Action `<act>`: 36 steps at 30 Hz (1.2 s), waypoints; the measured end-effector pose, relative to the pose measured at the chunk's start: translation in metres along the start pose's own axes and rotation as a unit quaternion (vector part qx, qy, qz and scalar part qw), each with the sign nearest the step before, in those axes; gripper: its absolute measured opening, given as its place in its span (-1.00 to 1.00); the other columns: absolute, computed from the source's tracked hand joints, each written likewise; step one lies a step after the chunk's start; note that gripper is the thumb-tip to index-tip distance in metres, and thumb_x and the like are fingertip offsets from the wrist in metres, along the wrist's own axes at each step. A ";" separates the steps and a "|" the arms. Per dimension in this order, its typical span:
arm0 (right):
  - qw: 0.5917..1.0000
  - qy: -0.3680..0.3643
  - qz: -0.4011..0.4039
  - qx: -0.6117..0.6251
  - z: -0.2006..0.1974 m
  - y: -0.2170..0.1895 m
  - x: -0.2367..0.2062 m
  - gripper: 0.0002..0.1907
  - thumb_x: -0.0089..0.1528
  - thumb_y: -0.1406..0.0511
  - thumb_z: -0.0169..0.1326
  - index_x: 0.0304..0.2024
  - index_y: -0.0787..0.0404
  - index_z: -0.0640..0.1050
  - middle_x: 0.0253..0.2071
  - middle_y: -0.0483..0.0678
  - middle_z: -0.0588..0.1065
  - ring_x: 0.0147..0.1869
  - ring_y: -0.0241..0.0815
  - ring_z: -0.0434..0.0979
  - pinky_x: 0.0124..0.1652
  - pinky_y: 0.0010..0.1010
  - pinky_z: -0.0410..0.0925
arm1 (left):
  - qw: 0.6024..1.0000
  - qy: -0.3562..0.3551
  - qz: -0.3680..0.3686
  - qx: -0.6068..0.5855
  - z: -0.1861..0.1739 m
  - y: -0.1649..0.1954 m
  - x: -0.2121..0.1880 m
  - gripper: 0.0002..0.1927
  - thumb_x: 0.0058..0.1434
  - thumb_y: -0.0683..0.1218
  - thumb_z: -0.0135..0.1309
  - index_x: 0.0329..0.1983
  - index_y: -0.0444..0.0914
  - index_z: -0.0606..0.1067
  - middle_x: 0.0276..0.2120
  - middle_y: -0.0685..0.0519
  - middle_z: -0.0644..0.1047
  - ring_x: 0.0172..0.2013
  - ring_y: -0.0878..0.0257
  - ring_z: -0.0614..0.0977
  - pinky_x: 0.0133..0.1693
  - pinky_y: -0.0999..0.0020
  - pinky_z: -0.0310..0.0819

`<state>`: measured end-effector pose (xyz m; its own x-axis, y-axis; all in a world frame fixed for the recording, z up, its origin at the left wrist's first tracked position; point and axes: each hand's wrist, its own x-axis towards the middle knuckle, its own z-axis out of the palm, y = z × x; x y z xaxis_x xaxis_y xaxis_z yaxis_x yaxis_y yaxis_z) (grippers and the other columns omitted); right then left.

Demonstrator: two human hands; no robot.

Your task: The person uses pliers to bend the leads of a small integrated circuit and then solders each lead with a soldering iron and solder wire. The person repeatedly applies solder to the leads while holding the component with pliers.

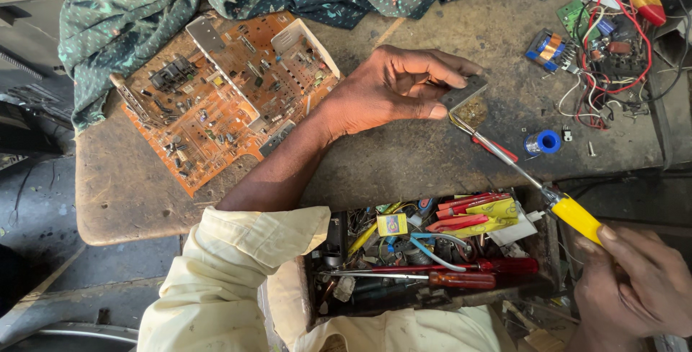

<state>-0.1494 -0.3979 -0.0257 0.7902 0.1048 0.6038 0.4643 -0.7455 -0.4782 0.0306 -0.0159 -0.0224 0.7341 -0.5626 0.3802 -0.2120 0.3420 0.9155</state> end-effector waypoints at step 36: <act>0.958 -0.264 -0.108 -0.002 -0.049 0.127 -0.014 -0.46 0.12 0.43 0.23 0.17 0.37 0.47 -0.04 0.37 0.56 -0.22 -0.12 0.67 -0.39 -0.50 0.51 | 0.999 -0.015 -0.001 -0.049 0.002 0.011 -0.002 -0.64 0.32 -0.32 0.28 0.18 -0.30 0.57 0.37 -0.10 0.47 0.29 0.26 0.54 0.27 0.39 0.52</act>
<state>-0.1214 -0.5263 -0.0638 0.7681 0.5750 0.2817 0.6397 -0.6709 -0.3750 0.0257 -0.0126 -0.0128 0.7149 -0.5849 0.3832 -0.1450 0.4122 0.8995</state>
